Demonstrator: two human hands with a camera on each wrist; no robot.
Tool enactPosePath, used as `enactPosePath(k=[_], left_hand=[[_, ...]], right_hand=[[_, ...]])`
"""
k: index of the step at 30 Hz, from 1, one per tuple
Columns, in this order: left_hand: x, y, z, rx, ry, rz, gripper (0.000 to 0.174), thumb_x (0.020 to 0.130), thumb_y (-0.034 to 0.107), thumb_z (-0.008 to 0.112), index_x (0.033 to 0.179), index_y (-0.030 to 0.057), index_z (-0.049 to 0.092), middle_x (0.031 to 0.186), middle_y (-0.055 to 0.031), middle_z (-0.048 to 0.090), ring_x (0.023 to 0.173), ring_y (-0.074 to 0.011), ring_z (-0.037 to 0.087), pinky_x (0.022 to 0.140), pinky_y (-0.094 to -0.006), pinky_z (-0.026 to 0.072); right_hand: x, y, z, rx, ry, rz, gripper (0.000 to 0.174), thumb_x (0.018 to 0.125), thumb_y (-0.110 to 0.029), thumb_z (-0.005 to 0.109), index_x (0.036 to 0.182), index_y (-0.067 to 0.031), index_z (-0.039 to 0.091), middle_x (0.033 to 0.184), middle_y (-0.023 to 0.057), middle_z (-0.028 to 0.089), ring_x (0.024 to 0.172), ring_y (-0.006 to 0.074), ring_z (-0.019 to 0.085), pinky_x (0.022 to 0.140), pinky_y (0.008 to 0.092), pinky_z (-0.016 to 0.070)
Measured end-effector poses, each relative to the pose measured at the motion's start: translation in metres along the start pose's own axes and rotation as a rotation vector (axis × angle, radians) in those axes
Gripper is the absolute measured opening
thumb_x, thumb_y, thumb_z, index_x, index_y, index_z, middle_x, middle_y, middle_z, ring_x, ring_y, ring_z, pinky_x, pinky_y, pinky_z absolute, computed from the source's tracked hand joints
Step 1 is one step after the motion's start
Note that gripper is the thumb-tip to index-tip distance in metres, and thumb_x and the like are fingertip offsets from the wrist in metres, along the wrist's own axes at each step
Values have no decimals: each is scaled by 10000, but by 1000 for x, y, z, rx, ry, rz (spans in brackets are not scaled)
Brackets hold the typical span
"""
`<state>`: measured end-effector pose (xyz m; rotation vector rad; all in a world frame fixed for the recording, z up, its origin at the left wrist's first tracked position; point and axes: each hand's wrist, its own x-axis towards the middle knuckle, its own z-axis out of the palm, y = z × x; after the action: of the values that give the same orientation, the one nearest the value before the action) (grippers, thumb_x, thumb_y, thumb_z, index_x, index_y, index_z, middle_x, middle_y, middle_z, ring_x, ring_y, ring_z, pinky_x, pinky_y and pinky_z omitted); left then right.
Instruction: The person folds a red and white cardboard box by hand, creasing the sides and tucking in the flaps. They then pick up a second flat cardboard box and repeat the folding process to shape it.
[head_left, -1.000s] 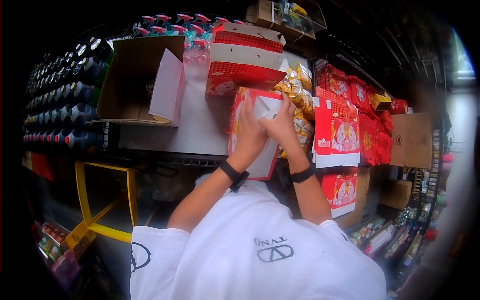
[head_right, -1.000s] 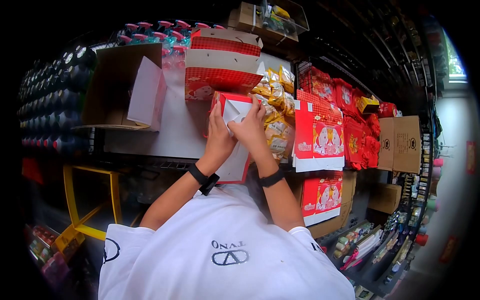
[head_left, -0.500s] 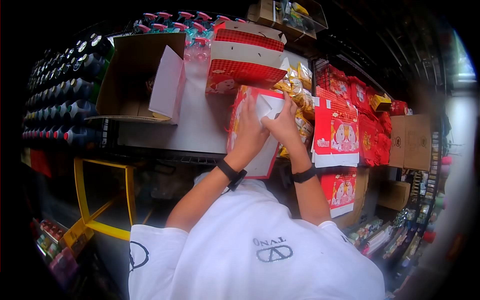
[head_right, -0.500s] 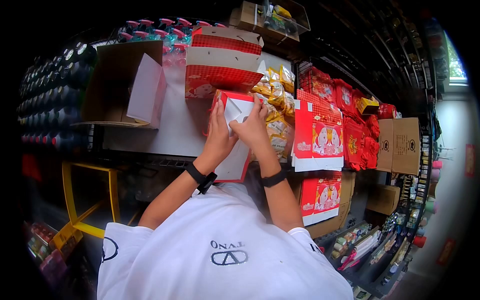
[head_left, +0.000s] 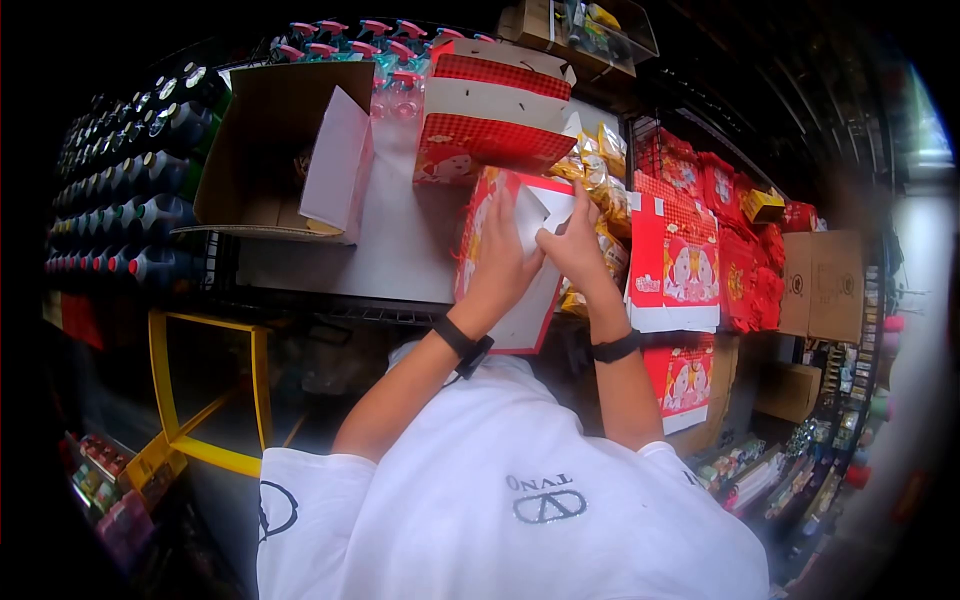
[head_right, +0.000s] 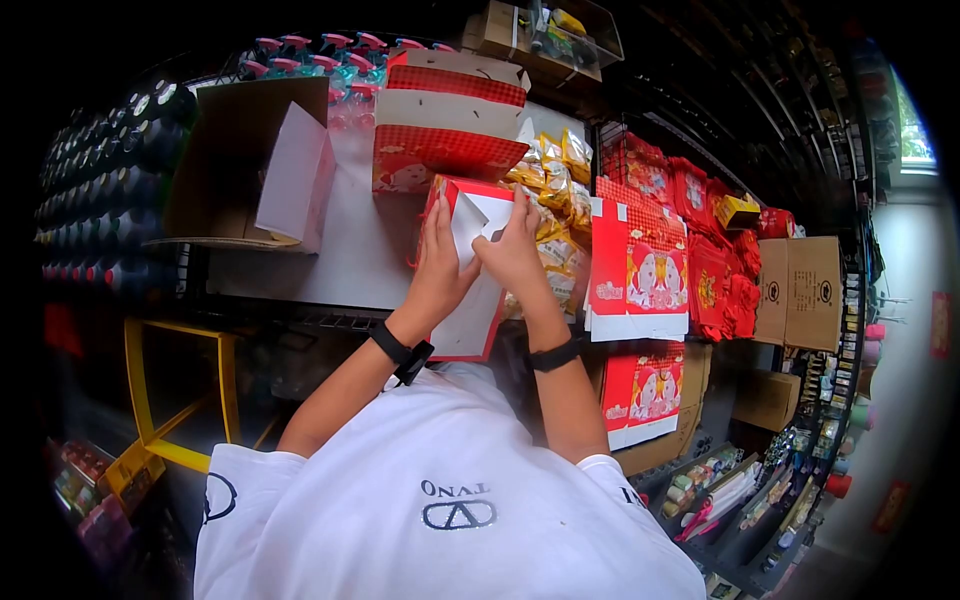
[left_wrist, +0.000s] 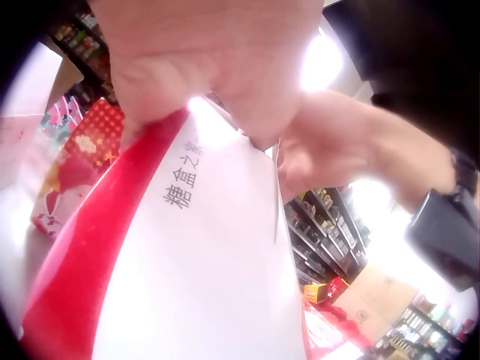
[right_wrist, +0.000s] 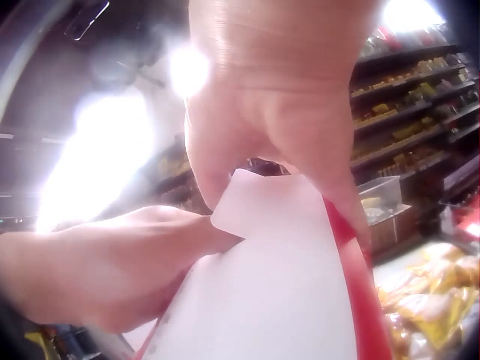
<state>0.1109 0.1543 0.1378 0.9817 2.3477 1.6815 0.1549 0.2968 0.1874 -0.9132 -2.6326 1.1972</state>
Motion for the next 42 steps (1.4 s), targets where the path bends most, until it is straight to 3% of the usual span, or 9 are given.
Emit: enactPosePath(k=[8,14,17,23,29,32,38,41,42], left_hand=[[0,-1,0,7,-17,35,998,902,111,766,1603,-115,92,1623,-366,214,1525,-513,249,1245,-529,273],[1,0,-2,10,-39,24,979,922,146,751,1592,-136,94,1617,-378,213,1523,-522,245,1245,-532,270],[0,-1,-2,25,-36,31,967,931,153,746,1588,-142,100,1614,-384,214,1520,-527,246,1243,-537,271],[-2,-2,1,42,-6,33,952,937,159,746,1583,-143,115,1607,-387,220,1511,-535,255,1236,-544,280],[-2,0,0,37,-31,14,972,919,136,757,1590,-133,108,1604,-385,223,1506,-536,261,1234,-541,285],[-3,2,-1,19,-36,10,988,910,117,758,1599,-123,93,1605,-384,221,1509,-534,259,1233,-539,287],[-3,3,-3,19,-47,27,1001,901,98,757,1604,-121,79,1604,-390,218,1512,-530,258,1233,-529,293],[-2,3,-3,21,-49,36,993,905,105,756,1602,-125,88,1602,-395,219,1508,-531,267,1232,-519,299],[-2,2,-3,15,-48,40,989,908,110,756,1600,-128,91,1602,-396,219,1507,-532,270,1232,-516,301]], right_hand=[[-4,-8,-4,20,-8,29,1052,745,-131,714,1651,-38,186,1587,421,156,1177,447,603,1041,413,497],[-3,-3,-5,-2,-5,-6,1049,745,-127,710,1650,-32,187,1587,414,156,1159,423,600,1033,410,497],[-5,-9,-6,11,-20,33,1037,749,-124,710,1645,-30,196,1576,395,191,1238,443,557,1077,422,472],[0,11,-11,-16,-40,-106,1001,760,-161,742,1628,-40,260,1539,347,275,1346,486,467,1145,455,417],[-8,-8,-4,-14,64,-49,965,769,-213,764,1607,-64,310,1522,359,302,1339,483,486,1106,462,458],[-5,1,0,-92,119,-82,960,766,-226,757,1603,-68,313,1525,370,299,1248,462,574,1050,444,506],[-13,-30,-8,-72,55,57,968,762,-226,734,1605,-49,292,1540,373,300,1087,449,670,986,419,551],[-11,-20,-6,-101,76,21,945,776,-198,728,1596,1,304,1476,276,408,964,284,653,919,375,551],[-9,-14,-6,-113,77,11,948,775,-195,728,1598,0,300,1476,275,407,966,287,653,920,374,551]])
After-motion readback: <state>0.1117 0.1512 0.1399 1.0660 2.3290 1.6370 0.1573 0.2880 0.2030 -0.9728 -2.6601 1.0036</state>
